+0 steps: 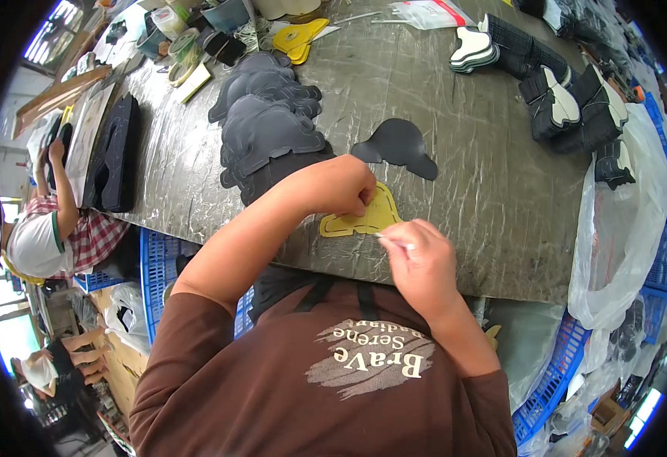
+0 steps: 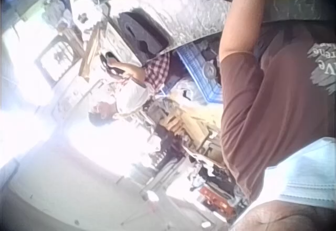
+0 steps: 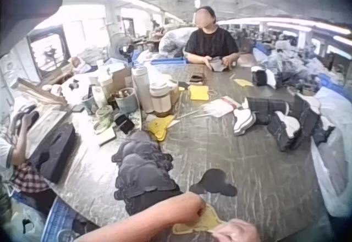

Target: Marking and tracing lines on shoe components using a template and a pen.

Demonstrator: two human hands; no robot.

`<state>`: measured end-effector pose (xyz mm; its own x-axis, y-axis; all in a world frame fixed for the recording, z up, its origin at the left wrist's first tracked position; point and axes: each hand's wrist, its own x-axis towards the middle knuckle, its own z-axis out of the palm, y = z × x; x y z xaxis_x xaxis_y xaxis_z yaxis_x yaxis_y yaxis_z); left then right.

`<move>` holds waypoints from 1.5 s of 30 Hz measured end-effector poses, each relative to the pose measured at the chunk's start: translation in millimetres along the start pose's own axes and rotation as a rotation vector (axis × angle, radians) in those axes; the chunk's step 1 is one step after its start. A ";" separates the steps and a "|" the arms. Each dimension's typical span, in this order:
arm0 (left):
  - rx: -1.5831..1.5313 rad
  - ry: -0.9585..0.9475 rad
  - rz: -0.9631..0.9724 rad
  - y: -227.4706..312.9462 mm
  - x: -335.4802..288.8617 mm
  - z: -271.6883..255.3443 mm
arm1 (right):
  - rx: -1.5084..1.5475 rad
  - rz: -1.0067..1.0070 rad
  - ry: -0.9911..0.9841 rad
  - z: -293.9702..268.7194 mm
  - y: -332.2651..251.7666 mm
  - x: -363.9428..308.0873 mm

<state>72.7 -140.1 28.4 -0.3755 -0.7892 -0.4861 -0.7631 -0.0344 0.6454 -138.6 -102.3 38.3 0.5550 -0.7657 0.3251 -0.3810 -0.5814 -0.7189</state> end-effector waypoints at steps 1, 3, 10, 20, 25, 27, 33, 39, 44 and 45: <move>0.003 0.015 0.021 0.2 0.0 0.0 | 0.115 -0.046 -0.025 7.0 -2.6 3.1; 0.004 0.032 0.039 -0.7 0.9 1.1 | 0.215 -0.108 -0.075 22.7 -0.5 6.1; 0.080 0.062 0.084 -1.4 1.5 2.0 | 0.177 -0.106 -0.115 48.7 -3.1 16.5; 0.089 0.071 0.100 -4.5 3.3 4.0 | 0.140 -0.148 -0.158 47.9 -6.5 17.0; 0.093 0.047 0.090 -3.4 2.9 2.9 | 0.138 0.018 -0.137 37.5 6.5 13.2; 0.107 0.038 0.092 -1.3 1.7 1.7 | 0.170 0.041 -0.117 35.7 8.2 11.5; 0.088 0.011 0.039 0.1 3.5 2.2 | 0.229 0.124 -0.066 32.1 14.1 6.7; 0.113 -0.014 0.036 -1.6 5.5 2.5 | 0.215 0.110 -0.048 28.7 11.8 8.8; 0.111 -0.001 0.050 -2.1 4.8 3.1 | 0.181 0.049 -0.007 28.9 19.1 7.8; 0.111 0.000 0.050 -2.4 4.7 3.1 | 0.189 0.074 -0.016 27.3 17.9 7.7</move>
<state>71.2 -141.9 22.7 -0.4146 -0.7881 -0.4550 -0.7970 0.0731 0.5996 -121.0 -111.2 11.1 0.5425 -0.7994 0.2582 -0.2769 -0.4603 -0.8435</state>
